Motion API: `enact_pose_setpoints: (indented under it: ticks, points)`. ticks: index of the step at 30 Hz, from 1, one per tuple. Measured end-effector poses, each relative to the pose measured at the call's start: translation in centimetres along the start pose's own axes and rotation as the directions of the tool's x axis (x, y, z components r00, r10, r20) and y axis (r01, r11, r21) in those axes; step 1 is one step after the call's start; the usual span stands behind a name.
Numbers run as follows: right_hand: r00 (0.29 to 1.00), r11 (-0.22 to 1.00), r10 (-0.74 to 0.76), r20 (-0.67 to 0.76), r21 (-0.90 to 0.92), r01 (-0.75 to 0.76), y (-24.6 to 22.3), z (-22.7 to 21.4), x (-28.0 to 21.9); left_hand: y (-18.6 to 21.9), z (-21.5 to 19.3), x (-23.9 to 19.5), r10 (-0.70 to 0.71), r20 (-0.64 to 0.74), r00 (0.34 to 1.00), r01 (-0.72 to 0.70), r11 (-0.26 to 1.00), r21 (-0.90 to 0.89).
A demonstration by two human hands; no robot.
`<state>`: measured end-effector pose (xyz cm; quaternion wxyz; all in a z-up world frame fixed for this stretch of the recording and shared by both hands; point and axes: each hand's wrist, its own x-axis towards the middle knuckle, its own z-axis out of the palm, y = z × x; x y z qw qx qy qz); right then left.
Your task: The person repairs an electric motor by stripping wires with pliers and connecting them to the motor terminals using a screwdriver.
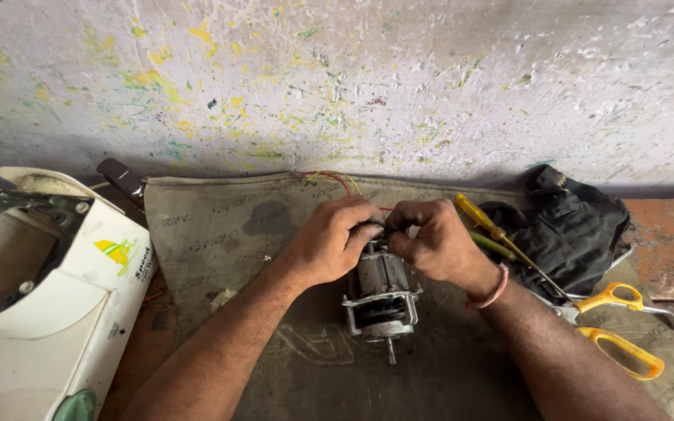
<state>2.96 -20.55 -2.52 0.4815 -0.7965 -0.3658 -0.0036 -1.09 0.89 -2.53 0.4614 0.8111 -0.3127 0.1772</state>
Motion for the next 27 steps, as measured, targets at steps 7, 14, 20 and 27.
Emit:
enact_pose_setpoints:
  ticks: [7, 14, 20, 27]
  points:
    - [0.969, 0.969, 0.209, 0.129, 0.105, -0.223, 2.3, -0.5, 0.8, -0.2, 0.3, -0.5, 0.01, 0.043, 0.999, -0.01, 1.0, 0.0]
    - [0.981, 0.971, 0.105, 0.162, 0.194, -0.136, 3.3, -0.4, 1.1, -0.9, 0.2, -0.4, 0.055, 0.046, 0.997, -0.055, 0.998, -0.005]
    - [0.982, 0.968, 0.074, 0.173, 0.226, -0.113, 1.6, -0.6, 1.5, -0.6, 0.2, -0.4, 0.073, -0.001, 0.997, -0.073, 0.997, -0.031]
    - [1.0, 0.929, 0.018, -0.007, 0.371, -0.014, 0.5, -1.7, 0.1, -0.6, 0.6, -0.5, -0.038, -0.031, 0.999, 0.035, 0.996, -0.084]
